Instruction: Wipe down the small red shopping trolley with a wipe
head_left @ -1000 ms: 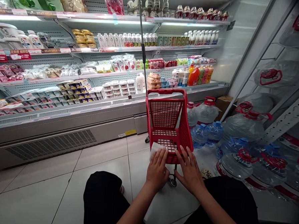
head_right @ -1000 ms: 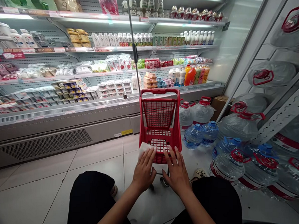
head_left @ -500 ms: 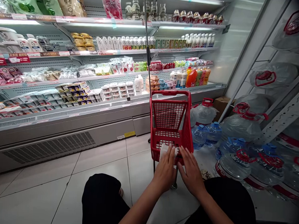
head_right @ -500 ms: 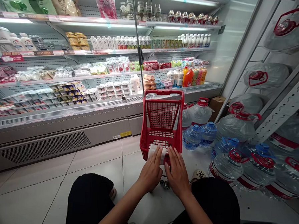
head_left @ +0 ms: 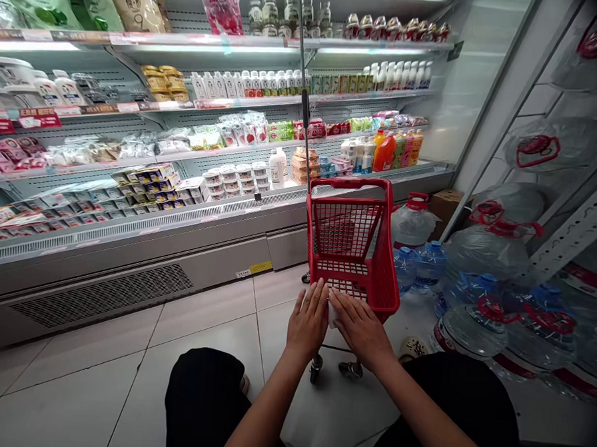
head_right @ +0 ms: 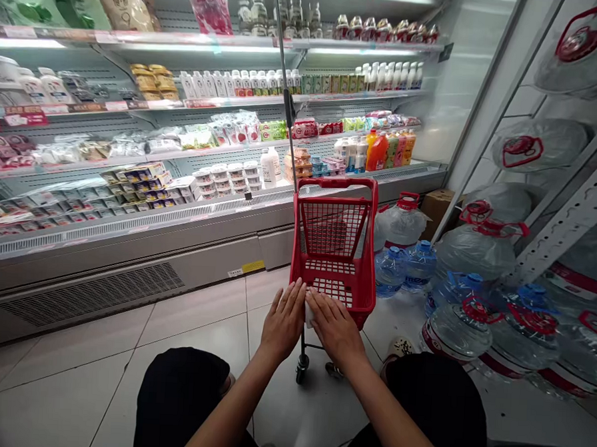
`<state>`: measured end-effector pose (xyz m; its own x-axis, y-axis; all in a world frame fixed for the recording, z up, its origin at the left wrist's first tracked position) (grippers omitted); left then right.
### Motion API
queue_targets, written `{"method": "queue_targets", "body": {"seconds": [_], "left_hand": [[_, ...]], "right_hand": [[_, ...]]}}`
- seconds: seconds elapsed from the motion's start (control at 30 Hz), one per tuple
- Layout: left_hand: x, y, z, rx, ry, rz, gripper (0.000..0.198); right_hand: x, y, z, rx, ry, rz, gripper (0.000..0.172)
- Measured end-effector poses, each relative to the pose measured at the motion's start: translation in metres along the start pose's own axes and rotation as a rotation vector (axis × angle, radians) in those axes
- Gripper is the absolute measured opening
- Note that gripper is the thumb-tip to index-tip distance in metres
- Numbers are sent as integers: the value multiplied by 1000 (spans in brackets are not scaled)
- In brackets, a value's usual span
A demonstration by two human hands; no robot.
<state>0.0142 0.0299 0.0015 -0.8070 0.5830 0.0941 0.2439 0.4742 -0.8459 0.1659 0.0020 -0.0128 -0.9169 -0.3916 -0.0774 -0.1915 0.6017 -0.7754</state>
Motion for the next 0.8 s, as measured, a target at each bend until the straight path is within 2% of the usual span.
{"method": "queue_targets", "body": {"seconds": [0.2,0.33,0.4,0.47,0.67,0.8], "left_hand": [[-2,-1,3,30,11,-62,81],[-8,1,6,35,5,-26,89],[-12,5,7,26,-12,-12,92],[-15,8,7,22,-30,4,93],[-10,12,5,-7,-41,0,87],[3,9,4,-15,-38,-19,88]], "right_hand": [[-30,-22,27,21,72,53,70],[-38,-27,42,23,141,70,80],[-32,-25,41,13,158,70,84],[-18,-17,31,5,151,71,80],[34,16,-20,-126,70,112,73],[36,21,-31,-119,27,70,70]]}}
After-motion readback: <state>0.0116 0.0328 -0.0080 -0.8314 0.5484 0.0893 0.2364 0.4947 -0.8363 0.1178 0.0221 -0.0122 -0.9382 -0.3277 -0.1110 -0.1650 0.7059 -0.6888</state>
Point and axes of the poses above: each hand's wrist, its own z-axis away from the middle knuckle, its own y-axis out of the palm, x = y × z, the point moved 4 cm from there along -z, towards the middle knuckle, and after that the axes turned 2 degrees about y, right-handed, at the moved point
